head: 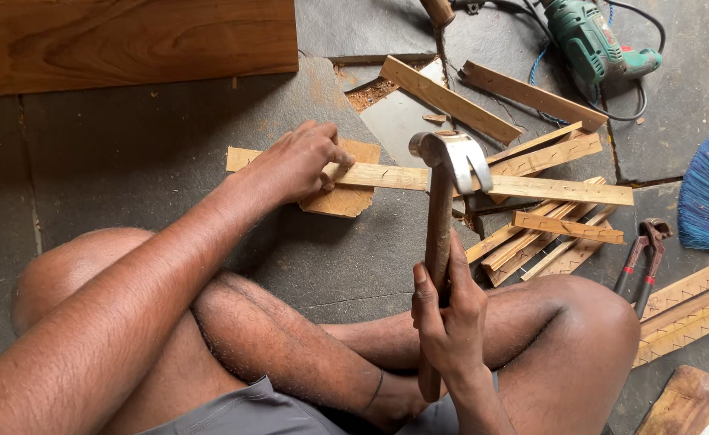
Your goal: The person sits on the floor and uses a hammer to strike a chisel, carving patterns into small rectangular wooden pieces. They repeatedly position the chisel and strike it to create grooves, occasionally using pliers to adjust the wood. The finished pieces are placed in a pile nearby.
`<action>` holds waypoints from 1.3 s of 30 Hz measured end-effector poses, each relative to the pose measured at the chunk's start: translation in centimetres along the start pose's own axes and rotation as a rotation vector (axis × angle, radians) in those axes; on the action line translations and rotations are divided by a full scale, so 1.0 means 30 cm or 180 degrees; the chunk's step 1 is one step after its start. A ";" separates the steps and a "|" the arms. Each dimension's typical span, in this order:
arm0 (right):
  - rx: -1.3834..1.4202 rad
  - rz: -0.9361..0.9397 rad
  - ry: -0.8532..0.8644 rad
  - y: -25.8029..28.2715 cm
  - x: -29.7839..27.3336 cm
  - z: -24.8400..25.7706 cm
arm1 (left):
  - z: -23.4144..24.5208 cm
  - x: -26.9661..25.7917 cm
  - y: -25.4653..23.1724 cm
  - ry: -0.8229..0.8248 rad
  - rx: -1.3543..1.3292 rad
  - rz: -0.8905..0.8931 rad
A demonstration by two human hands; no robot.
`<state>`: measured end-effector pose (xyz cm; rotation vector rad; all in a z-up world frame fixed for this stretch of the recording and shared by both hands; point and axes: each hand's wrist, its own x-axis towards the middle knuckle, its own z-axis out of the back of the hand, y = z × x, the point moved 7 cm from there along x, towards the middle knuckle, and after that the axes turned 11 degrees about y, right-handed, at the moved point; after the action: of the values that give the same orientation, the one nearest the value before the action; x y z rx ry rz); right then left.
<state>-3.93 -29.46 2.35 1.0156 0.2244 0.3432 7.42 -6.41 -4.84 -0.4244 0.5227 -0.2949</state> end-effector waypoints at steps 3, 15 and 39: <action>-0.0286 -0.0316 0.0190 -0.011 0.025 -0.020 | 0.006 0.010 0.001 -0.0036 -0.0005 0.0018; 0.0307 -0.0155 -0.0171 0.012 0.031 0.015 | 0.001 0.013 -0.010 -0.0079 -0.0095 0.0113; -0.0040 -0.1109 0.0414 -0.085 0.067 -0.041 | -0.005 0.015 -0.005 -0.0011 -0.0160 0.0243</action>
<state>-2.04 -28.94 -0.53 0.9227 0.5087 0.0930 7.69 -6.76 -5.08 -0.4526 0.5426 -0.2079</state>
